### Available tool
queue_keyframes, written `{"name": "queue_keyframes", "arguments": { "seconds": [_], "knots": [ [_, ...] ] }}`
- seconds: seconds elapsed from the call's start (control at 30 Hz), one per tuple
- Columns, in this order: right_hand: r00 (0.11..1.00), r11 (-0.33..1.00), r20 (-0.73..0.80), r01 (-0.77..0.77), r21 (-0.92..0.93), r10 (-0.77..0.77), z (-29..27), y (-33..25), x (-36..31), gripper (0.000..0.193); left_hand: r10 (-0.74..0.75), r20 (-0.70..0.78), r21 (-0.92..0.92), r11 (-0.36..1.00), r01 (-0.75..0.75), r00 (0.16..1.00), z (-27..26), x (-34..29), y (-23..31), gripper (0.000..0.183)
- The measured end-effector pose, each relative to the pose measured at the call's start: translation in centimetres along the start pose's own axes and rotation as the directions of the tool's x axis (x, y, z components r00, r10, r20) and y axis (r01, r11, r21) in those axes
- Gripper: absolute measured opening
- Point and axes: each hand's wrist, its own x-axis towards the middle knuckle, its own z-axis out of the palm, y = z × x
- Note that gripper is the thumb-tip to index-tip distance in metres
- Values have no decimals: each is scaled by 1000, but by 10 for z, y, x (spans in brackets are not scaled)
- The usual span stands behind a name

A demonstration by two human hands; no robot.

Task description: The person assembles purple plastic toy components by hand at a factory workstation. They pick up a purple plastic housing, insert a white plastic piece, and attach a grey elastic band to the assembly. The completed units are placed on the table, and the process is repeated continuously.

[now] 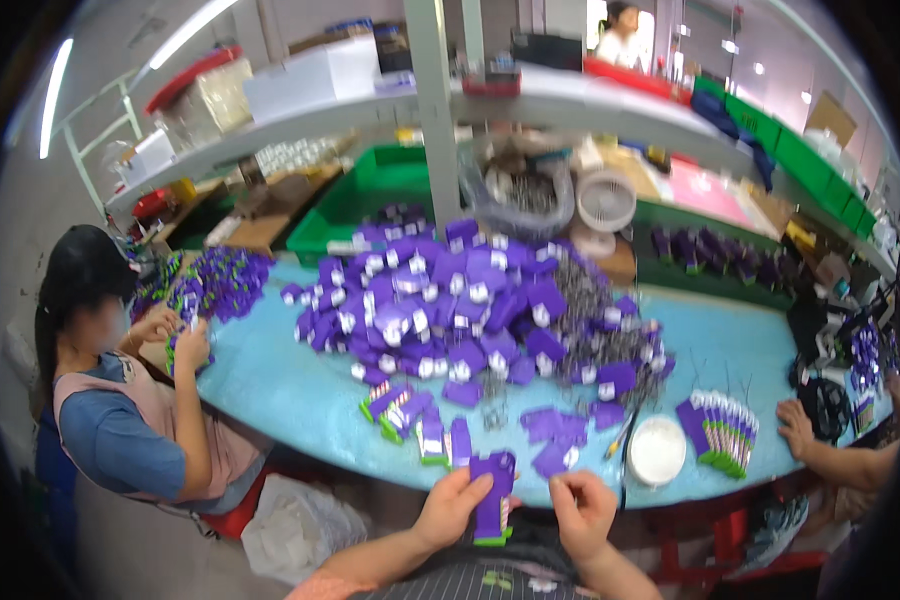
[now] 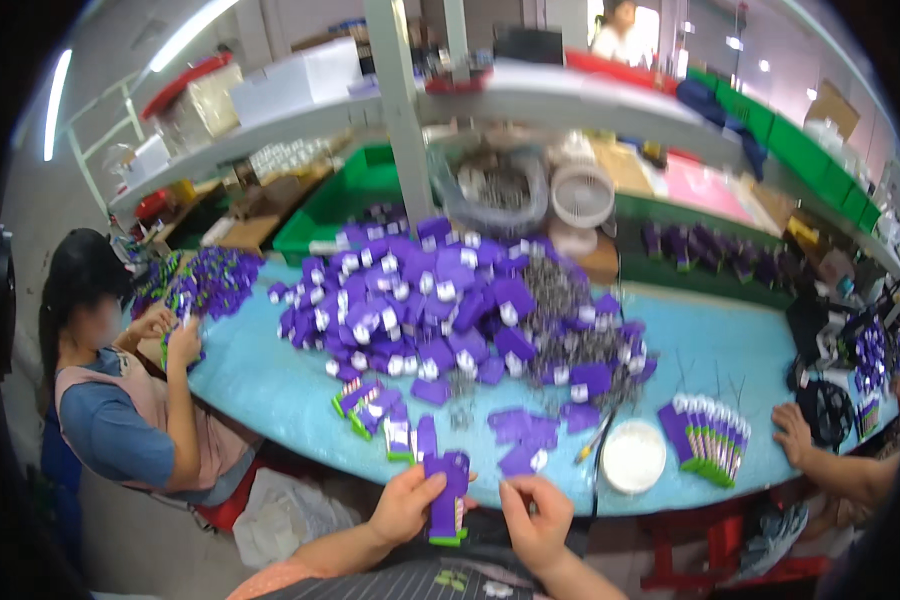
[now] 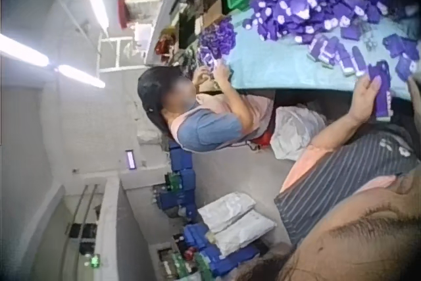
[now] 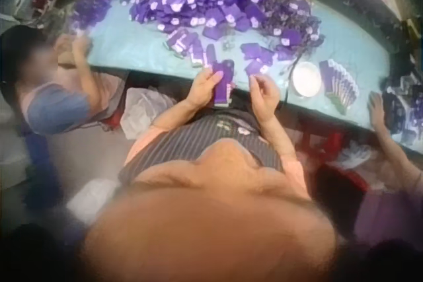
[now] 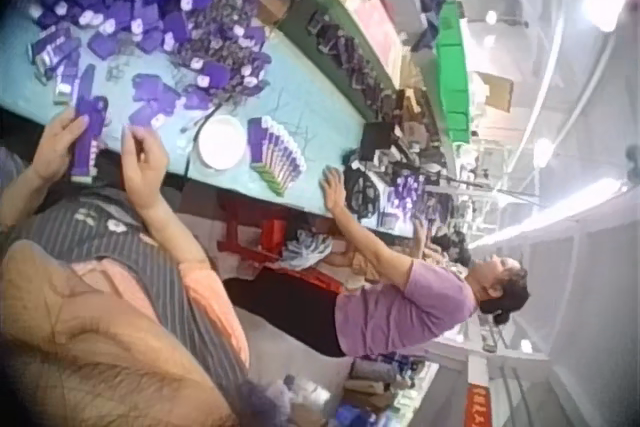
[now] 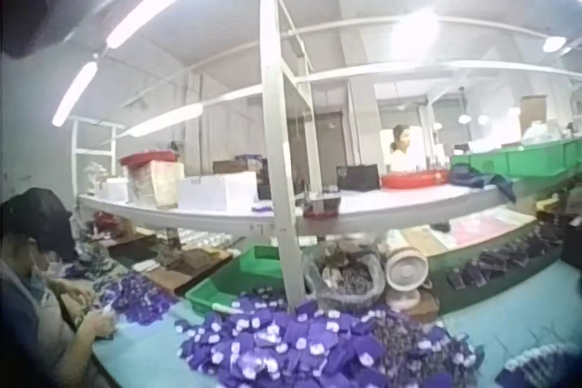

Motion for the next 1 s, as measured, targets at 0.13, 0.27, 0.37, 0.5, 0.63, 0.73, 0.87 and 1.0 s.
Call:
{"name": "queue_keyframes", "arguments": {
  "seconds": [0.13,0.27,0.37,0.5,0.63,0.73,0.87,1.0],
  "knots": [
    [961,943,126,268,-198,-246,10,-26,23,5,39,56,-8,999,-39,998,4,-7,1,30],
    [954,929,157,286,-234,-254,13,-19,19,6,61,88,-6,998,-61,994,5,-9,-5,29],
    [955,921,175,281,-270,-241,17,-15,22,6,63,111,9,998,-65,992,5,-8,-3,30],
    [970,922,181,215,-321,-163,18,-8,23,6,35,104,47,998,-40,994,4,-6,0,32],
    [975,916,154,203,-347,-158,19,-2,18,8,18,99,88,996,-27,995,2,-6,-4,31],
    [968,874,147,245,-420,-201,19,-3,19,10,91,84,171,980,-104,992,4,-7,-10,31],
    [969,853,155,244,-462,-193,17,-3,17,10,244,96,445,856,-261,965,1,-6,-20,32],
    [981,882,109,191,-431,-159,15,-5,13,11,277,108,642,714,-280,955,8,-9,-13,32]
  ]
}}
